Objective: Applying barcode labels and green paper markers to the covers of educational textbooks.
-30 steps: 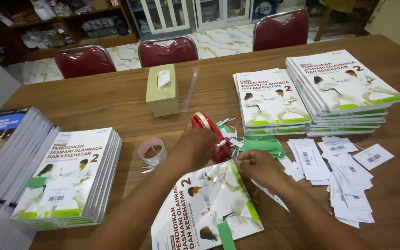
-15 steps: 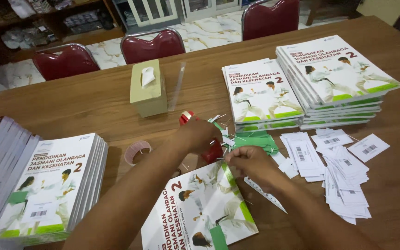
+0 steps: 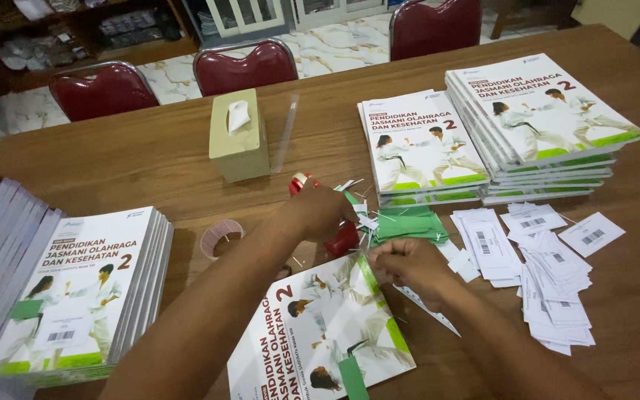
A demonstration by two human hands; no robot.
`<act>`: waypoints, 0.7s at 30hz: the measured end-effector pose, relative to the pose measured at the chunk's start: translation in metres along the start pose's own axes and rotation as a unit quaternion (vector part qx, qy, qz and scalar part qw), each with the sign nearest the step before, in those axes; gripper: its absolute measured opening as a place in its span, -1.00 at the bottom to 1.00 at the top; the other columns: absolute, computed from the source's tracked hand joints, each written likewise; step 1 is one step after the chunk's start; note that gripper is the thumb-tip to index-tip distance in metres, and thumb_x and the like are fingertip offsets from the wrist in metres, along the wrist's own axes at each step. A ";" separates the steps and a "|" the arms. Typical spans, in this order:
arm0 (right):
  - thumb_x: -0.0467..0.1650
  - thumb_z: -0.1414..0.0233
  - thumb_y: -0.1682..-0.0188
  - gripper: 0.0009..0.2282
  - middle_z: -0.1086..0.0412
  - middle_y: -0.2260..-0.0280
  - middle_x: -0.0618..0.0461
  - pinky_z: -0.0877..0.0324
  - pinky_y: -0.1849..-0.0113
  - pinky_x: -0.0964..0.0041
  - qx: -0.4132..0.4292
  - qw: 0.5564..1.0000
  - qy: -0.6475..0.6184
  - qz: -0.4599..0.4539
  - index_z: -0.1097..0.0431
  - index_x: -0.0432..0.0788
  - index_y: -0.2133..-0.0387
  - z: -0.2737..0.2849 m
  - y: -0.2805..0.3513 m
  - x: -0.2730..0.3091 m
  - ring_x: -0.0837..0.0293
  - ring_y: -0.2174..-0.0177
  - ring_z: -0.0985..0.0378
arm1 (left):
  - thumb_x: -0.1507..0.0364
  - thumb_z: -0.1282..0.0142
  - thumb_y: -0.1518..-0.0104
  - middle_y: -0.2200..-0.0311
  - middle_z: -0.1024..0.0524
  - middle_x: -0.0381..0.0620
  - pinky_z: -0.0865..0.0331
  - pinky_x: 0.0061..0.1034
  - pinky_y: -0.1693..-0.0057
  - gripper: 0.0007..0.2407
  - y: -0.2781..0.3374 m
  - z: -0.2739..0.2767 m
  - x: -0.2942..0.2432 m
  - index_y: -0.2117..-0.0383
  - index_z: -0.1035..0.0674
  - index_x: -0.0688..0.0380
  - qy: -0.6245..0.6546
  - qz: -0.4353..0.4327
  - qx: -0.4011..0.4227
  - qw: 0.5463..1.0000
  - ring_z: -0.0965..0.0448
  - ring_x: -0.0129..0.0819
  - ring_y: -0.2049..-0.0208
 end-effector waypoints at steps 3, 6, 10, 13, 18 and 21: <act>-0.55 -0.13 0.17 -0.87 -0.41 0.58 -0.06 -0.19 0.58 0.50 -0.016 1.000 0.021 -0.004 -0.60 -0.36 0.37 0.000 0.000 -0.001 0.27 0.65 -0.33 | 0.49 -0.11 -0.04 0.18 -0.69 -0.03 -0.08 0.01 -0.29 -0.65 0.003 0.002 -0.004 0.05 -0.68 -0.27 -0.019 0.002 0.008 1.000 -0.63 0.02 -0.03; -0.54 -0.15 0.19 -0.86 -0.39 0.59 -0.01 -0.20 0.56 0.51 -0.028 0.998 0.058 0.010 -0.61 -0.34 0.37 -0.002 0.012 0.006 0.28 0.64 -0.33 | 0.47 -0.09 -0.08 0.18 -0.69 0.02 -0.13 -0.02 -0.26 -0.67 0.015 0.015 -0.014 0.03 -0.68 -0.23 0.008 0.007 0.010 1.000 -0.63 0.06 -0.03; -0.43 -0.20 0.20 -0.87 -0.52 0.59 0.03 -0.27 0.52 0.42 -0.057 0.984 0.164 0.029 -0.69 -0.11 0.41 0.005 0.003 -0.012 0.23 0.61 -0.41 | 0.40 -0.14 -0.07 0.21 -0.69 -0.05 -0.04 0.06 -0.31 -0.70 0.014 0.016 -0.015 0.06 -0.69 -0.26 -0.002 0.005 0.012 1.000 -0.64 0.02 0.00; -0.24 -0.25 0.25 -0.88 -0.59 0.57 0.34 -0.35 0.41 0.49 -0.089 0.940 0.325 0.052 -0.68 0.26 0.43 0.009 -0.003 -0.023 0.34 0.51 -0.59 | 0.40 -0.17 -0.02 0.29 -0.70 -0.02 -0.33 0.07 -0.15 -0.80 0.008 0.013 -0.017 0.25 -0.75 -0.16 -0.026 -0.035 -0.009 0.999 -0.67 0.10 0.07; -0.32 -0.19 0.08 -0.83 -0.57 0.43 0.00 -0.49 0.30 0.14 -0.081 0.959 0.264 0.069 -0.60 -0.09 0.27 0.004 -0.017 -0.034 0.06 0.37 -0.61 | 0.42 -0.23 0.10 0.36 -0.68 -0.02 -0.29 0.29 -0.14 -0.84 -0.003 0.009 -0.033 0.38 -0.75 -0.06 -0.157 -0.051 -0.082 0.983 -0.66 0.04 0.17; -0.33 -0.19 0.10 -0.88 -0.60 0.41 0.04 -0.49 0.25 0.14 -0.084 0.955 0.274 0.071 -0.65 0.00 0.33 0.002 -0.018 -0.038 0.10 0.30 -0.63 | 0.46 -0.21 0.05 0.41 -0.68 0.01 -0.54 0.06 0.08 -0.89 0.004 0.020 -0.050 0.42 -0.75 0.03 -0.123 -0.099 -0.120 0.980 -0.70 0.01 0.24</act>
Point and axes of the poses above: each hand's wrist, its own y-axis away from the middle knuckle, its own z-axis out of the back of the hand, x = y × z, the point moved 4 cm from there along -y, towards the middle knuckle
